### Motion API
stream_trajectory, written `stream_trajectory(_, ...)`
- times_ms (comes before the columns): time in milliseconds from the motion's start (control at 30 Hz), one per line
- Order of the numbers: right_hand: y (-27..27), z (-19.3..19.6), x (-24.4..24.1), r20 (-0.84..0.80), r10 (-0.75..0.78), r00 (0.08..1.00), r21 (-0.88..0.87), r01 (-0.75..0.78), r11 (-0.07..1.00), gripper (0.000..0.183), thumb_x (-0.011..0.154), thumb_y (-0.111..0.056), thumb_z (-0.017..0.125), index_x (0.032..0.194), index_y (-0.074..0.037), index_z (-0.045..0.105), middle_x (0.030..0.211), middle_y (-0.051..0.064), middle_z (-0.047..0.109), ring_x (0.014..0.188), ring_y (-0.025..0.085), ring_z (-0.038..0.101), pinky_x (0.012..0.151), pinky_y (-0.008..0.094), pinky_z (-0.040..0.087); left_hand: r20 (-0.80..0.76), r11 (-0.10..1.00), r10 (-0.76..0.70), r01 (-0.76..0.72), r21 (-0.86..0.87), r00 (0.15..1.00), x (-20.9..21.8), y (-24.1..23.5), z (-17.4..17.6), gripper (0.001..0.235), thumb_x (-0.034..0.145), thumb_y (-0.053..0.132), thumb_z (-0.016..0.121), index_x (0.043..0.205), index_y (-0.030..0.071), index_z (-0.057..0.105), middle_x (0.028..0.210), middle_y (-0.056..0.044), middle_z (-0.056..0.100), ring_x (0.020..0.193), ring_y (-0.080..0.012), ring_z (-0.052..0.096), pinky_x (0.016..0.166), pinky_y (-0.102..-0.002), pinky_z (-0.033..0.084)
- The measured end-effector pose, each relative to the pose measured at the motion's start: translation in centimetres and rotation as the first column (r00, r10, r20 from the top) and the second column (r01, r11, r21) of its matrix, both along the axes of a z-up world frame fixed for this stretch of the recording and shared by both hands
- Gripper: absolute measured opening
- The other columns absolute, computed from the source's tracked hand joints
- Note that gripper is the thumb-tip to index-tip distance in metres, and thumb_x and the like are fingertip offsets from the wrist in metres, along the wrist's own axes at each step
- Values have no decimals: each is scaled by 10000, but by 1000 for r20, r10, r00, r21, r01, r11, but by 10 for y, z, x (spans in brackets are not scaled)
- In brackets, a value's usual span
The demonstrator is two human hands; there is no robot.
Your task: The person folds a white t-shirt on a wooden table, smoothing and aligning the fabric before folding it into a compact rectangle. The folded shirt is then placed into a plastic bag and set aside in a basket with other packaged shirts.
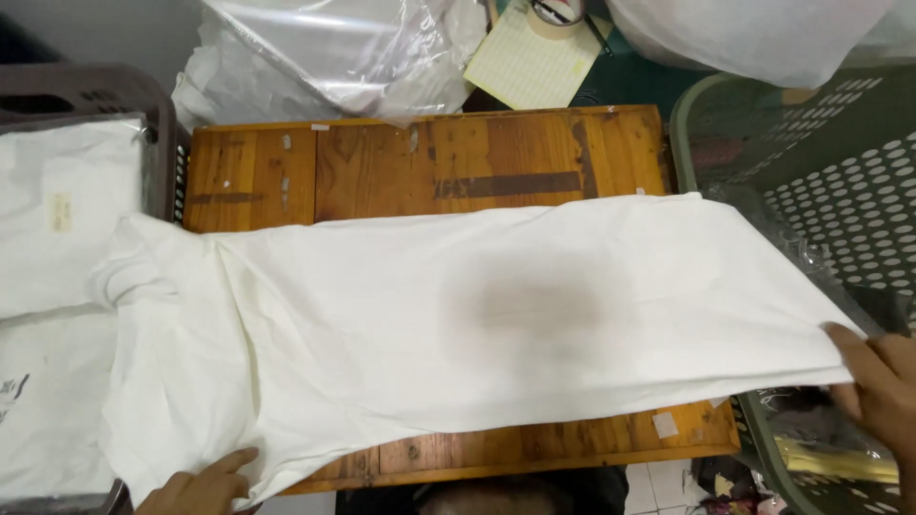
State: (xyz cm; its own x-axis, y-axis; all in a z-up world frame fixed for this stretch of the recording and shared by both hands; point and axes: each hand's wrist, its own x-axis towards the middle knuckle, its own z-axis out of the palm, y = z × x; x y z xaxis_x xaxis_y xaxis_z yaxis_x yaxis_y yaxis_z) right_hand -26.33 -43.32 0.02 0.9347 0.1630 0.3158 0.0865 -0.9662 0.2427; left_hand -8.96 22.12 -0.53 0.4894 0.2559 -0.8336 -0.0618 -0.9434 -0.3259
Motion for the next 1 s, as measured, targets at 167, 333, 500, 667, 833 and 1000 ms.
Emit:
stream_trajectory(167,-9,-20,-34,-98,-227,969,45,232,972,412,791,-173,557,1199,-132,591,705,143,462,581,232,473,651,297,372,345,797,84,145,-587,935,-38,28,13,549,642,411,638,1164,441,475,934,268,637,938,83,599,849,-94,468)
stream_trajectory(333,-21,-50,-42,-252,-108,962,56,126,990,642,652,-134,609,1267,-213,442,676,119,566,519,222,509,526,324,407,95,898,-216,236,-371,972,-15,46,9,657,591,728,499,1207,566,340,817,326,531,738,59,514,701,-96,405)
stream_trajectory(500,-12,-35,-31,-542,-369,755,-141,351,926,671,567,-427,602,1209,-387,413,1024,-36,536,852,102,557,712,237,532,51,921,-255,258,-292,966,11,30,8,511,724,482,409,1194,638,279,940,361,528,908,78,511,814,-110,404)
stream_trajectory(667,7,18,30,-858,-405,314,-66,716,695,798,586,-636,575,1284,-531,204,1411,8,195,1269,261,296,1033,483,328,244,659,-395,458,-597,886,47,-6,5,500,720,548,496,1207,493,398,1177,247,427,1065,-37,448,879,-231,338)
stream_trajectory(833,53,55,138,-505,-276,818,795,565,220,364,889,-240,335,1186,-99,490,1222,81,503,1111,227,459,929,384,327,811,198,-26,798,-569,585,60,-141,73,429,660,438,664,997,176,620,1170,19,564,997,-201,550,838,-340,401)
stream_trajectory(1000,35,0,199,-575,-205,792,778,606,162,548,814,-446,322,1248,-120,397,1319,48,344,1213,187,323,1008,324,222,920,230,-41,900,-370,389,99,-200,20,528,805,432,469,1224,114,430,1306,-110,392,1173,-253,388,972,-399,271)
